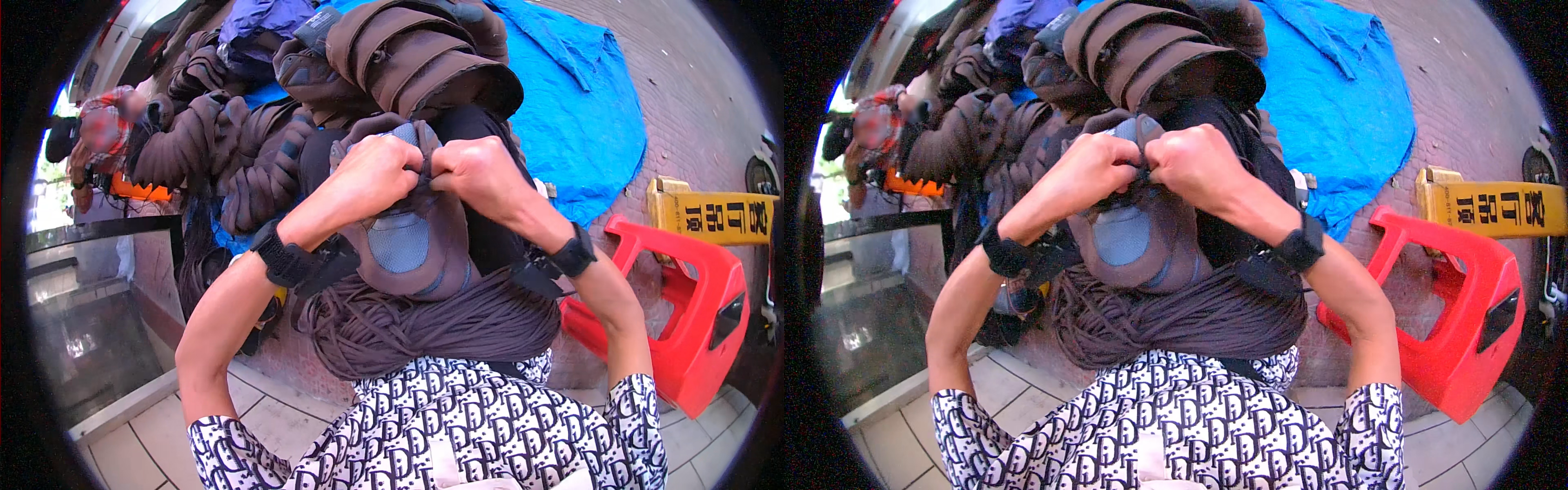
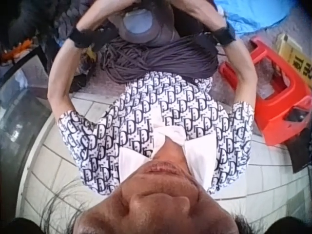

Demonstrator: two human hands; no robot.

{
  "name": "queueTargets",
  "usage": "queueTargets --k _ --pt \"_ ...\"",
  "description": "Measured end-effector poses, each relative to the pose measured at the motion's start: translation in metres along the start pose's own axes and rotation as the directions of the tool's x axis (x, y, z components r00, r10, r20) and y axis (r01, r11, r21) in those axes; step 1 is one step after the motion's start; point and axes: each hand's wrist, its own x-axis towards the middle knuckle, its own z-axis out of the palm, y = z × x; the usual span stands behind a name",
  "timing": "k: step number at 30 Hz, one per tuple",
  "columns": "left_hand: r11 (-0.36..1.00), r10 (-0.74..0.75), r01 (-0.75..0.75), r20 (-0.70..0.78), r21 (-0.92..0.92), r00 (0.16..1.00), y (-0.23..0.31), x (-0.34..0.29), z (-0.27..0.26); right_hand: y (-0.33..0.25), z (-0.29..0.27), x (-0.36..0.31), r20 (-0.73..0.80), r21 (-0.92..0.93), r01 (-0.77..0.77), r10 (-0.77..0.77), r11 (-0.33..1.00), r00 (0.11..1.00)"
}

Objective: Lacing up a sneaker while sitting on a mat outdoors.

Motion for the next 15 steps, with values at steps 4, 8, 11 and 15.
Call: queueTargets --k 4,8,11,15 --pt "0.982 0.136 -0.125 -0.066 0.143 0.989 -0.006 -0.003 0.003 -0.006 0.001 0.006 -0.083 0.136 -0.094 0.106 0.986 0.991" --pt "0.905 0.161 -0.106 -0.101 0.413 0.982 0.005 -0.017 -0.004 0.001 -0.006 0.016 -0.093 0.192 0.105 -0.088 0.976 0.992" --pt "0.991 0.128 -0.131 -0.092 -0.022 0.987 0.018 -0.044 -0.030 0.006 -0.008 0.021 0.013 0.174 0.046 -0.048 0.984 0.999" --pt "0.727 -0.016 -0.092 -0.151 -0.681 0.988 0.023 -0.089 -0.054 -0.010 -0.006 0.033 0.067 -0.094 -0.018 0.024 0.995 0.997"
